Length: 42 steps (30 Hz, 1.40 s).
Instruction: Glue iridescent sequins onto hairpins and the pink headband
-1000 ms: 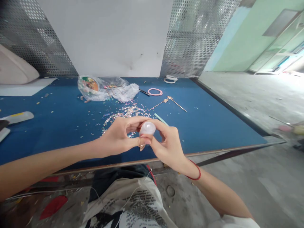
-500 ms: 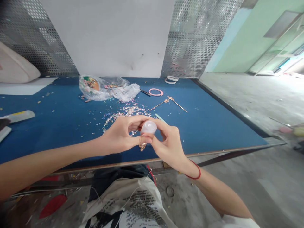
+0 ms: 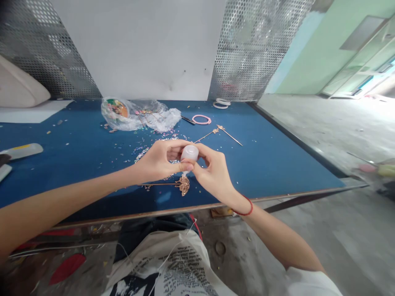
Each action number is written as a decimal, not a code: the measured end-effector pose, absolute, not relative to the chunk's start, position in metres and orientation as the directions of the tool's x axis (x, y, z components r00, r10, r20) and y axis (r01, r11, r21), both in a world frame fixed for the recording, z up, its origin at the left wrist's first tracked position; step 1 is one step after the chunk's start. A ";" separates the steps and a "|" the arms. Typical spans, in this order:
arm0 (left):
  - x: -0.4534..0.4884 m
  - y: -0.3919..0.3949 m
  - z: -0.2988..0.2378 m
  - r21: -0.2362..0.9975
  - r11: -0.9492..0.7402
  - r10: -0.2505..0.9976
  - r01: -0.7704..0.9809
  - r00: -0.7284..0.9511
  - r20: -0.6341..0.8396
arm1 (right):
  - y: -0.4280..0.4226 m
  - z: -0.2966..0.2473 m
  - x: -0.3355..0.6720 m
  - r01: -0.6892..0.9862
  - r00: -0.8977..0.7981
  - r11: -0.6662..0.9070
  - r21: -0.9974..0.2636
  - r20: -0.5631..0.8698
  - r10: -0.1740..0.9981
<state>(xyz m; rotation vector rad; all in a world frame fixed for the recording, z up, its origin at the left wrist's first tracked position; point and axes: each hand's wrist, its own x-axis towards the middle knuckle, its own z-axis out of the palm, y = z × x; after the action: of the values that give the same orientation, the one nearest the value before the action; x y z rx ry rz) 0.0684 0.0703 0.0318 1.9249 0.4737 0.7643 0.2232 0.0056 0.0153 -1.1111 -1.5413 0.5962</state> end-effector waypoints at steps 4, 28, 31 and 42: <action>0.068 0.070 0.030 0.903 -0.429 0.617 -0.007 0.728 0.298 | 0.006 0.015 0.223 0.347 0.033 0.406 -0.846 0.443 0.896; 0.020 0.033 0.015 0.123 -0.835 0.548 0.536 0.831 0.099 | -0.004 0.013 0.231 0.199 0.057 0.308 -0.930 0.325 0.944; 0.023 0.036 0.009 0.176 -0.832 0.545 0.527 0.835 0.074 | -0.006 0.014 0.233 0.213 0.065 0.324 -0.922 0.344 0.937; 0.016 0.049 -0.021 0.358 -0.860 0.446 0.363 0.876 0.185 | -0.016 0.012 0.234 0.305 0.056 0.447 -0.841 0.485 0.873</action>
<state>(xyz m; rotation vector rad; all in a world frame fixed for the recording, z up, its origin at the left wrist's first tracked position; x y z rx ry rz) 0.0161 0.0490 -0.0208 2.7323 0.6054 0.3770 0.2336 -0.0156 0.0117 -1.0855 -1.5048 0.5954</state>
